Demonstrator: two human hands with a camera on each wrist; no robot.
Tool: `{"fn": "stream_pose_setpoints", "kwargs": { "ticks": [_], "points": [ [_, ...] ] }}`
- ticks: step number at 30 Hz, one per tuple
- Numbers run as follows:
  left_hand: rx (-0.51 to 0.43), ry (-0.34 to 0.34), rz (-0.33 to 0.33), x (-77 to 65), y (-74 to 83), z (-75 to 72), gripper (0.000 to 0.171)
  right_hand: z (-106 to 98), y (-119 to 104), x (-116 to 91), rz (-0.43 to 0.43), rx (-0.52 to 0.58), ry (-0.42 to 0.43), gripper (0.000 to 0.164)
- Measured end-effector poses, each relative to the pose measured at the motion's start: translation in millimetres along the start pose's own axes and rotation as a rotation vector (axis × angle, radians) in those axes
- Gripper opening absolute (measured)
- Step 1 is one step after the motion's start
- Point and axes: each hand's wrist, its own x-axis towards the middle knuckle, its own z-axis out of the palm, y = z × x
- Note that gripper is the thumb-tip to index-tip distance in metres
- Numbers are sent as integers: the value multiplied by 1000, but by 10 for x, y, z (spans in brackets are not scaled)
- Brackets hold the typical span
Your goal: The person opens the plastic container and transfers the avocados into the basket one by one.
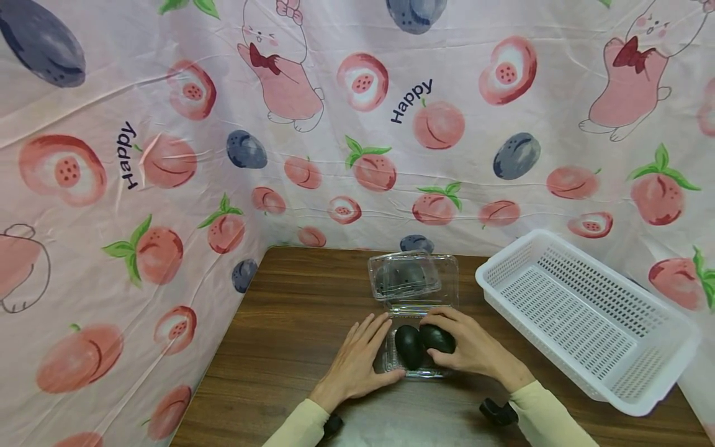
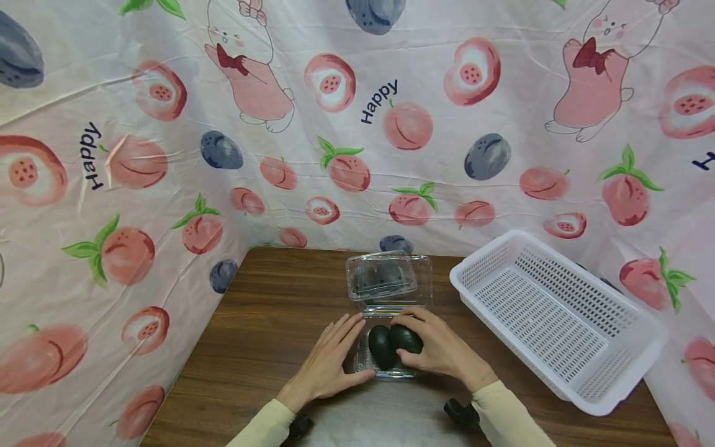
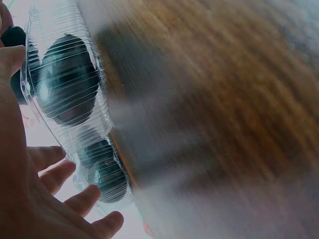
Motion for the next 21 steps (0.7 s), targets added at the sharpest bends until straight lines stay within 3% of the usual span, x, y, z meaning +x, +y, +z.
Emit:
{"fn": "stream_pose_setpoints", "kwargs": {
  "ticks": [9,21],
  "points": [
    [-19,0,-11,3,0,8,110,-116,-6,-7,-43,22,61,56],
    [-18,4,-6,6,-12,23,111,-294,4,-35,-40,48,78,55]
  ]
}}
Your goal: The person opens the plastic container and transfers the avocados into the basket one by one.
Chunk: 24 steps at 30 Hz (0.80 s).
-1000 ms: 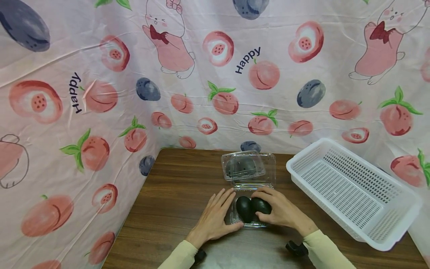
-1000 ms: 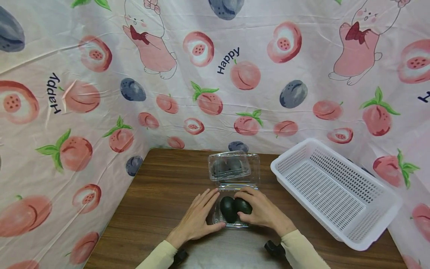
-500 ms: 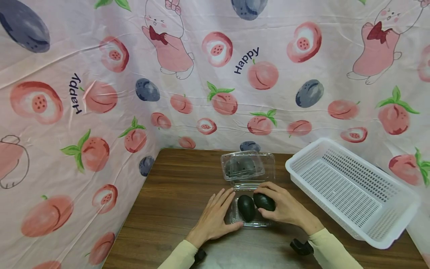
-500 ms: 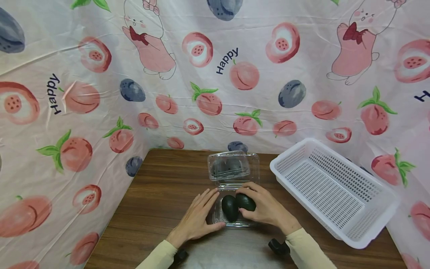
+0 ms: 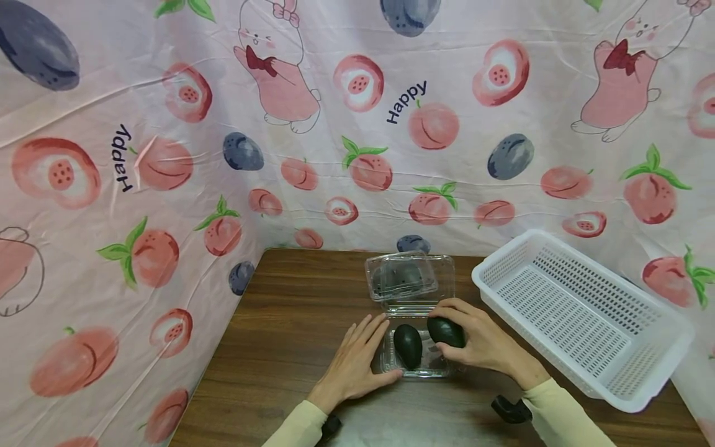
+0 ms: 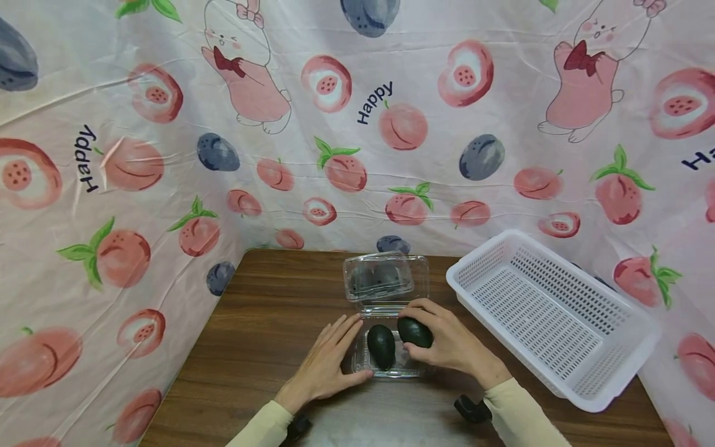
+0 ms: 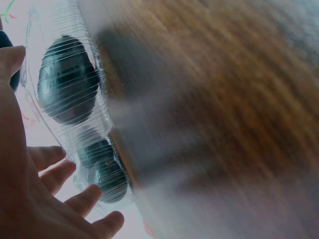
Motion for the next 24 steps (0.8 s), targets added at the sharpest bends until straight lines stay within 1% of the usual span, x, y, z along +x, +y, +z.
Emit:
{"fn": "stream_pose_setpoints", "kwargs": {
  "ticks": [4,10,15,24],
  "points": [
    [4,2,1,-4,-2,8,111,-70,12,-2,-6,7,18,55],
    [4,0,-1,0,-1,6,111,-166,44,-25,9,-27,41,56],
    [-4,-4,-5,-4,-6,7,111,-267,84,-26,0,-47,55,57],
    [-9,-2,2,-2,0,0,111,-461,113,-44,64,-75,35,59]
  ]
}}
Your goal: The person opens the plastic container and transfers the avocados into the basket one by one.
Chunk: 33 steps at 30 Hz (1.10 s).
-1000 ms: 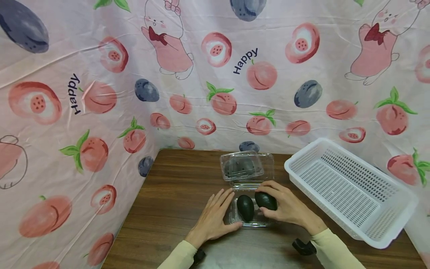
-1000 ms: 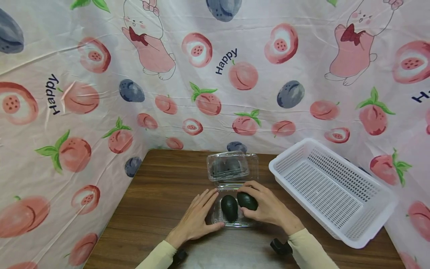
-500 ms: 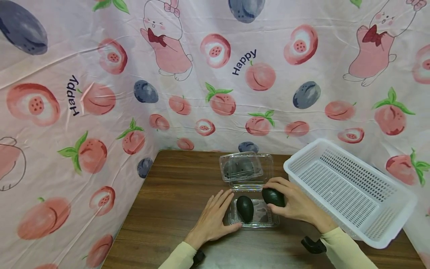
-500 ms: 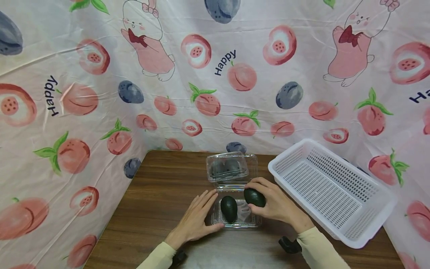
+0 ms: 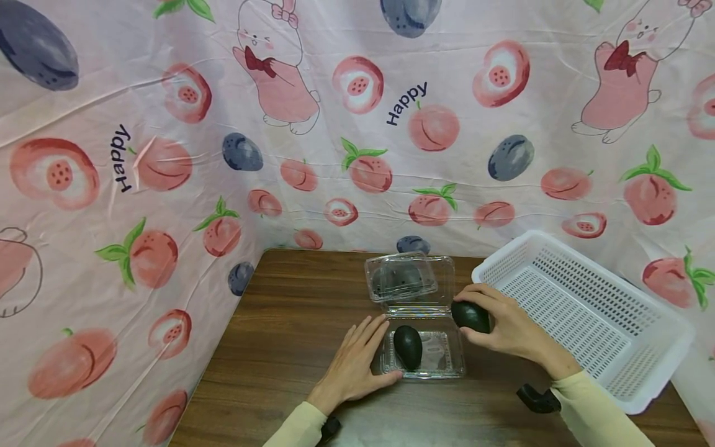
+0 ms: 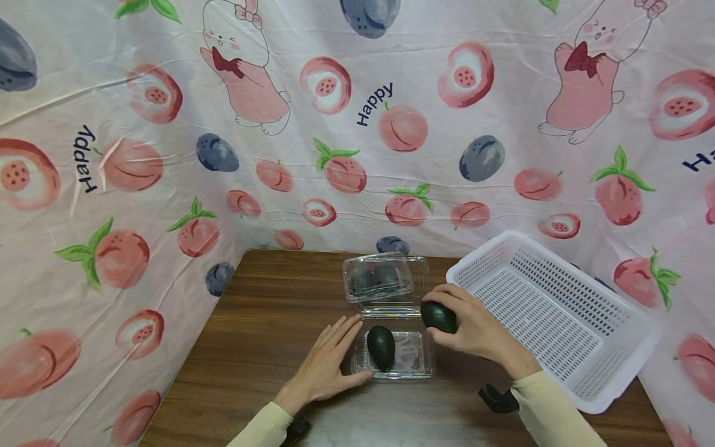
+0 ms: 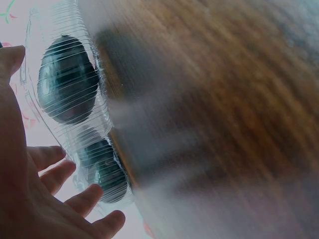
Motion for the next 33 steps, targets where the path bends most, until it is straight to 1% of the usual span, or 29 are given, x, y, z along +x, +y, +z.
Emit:
{"fn": "stream_pose_setpoints", "kwargs": {
  "ticks": [9,22,28,33],
  "points": [
    [11,-6,-6,1,4,1,111,-176,107,18,-30,-32,72,61],
    [13,0,-3,3,11,-12,111,-431,295,-48,40,-90,111,62],
    [8,-11,-11,1,10,-13,111,-509,376,-78,69,-116,143,60],
    [9,-7,-8,4,10,-7,111,-559,458,-113,104,-128,136,61]
  ]
}}
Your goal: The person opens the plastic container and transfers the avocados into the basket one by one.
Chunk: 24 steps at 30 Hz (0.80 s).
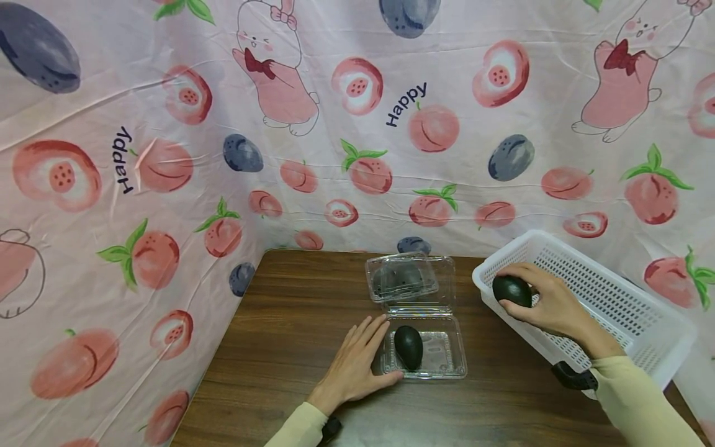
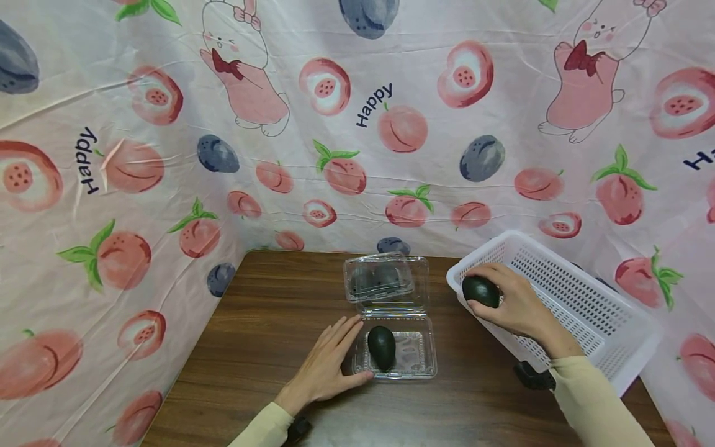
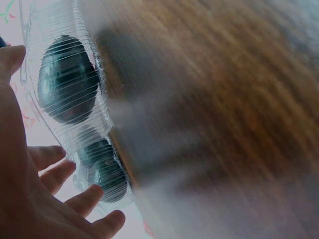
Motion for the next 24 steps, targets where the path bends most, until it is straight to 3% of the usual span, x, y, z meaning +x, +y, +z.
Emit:
{"fn": "stream_pose_setpoints", "kwargs": {
  "ticks": [13,24],
  "points": [
    [-11,18,1,-17,-6,10,110,-84,238,-3,55,6,4,60],
    [-9,18,4,-14,-19,15,110,-203,477,-3,163,-39,-37,57]
  ]
}}
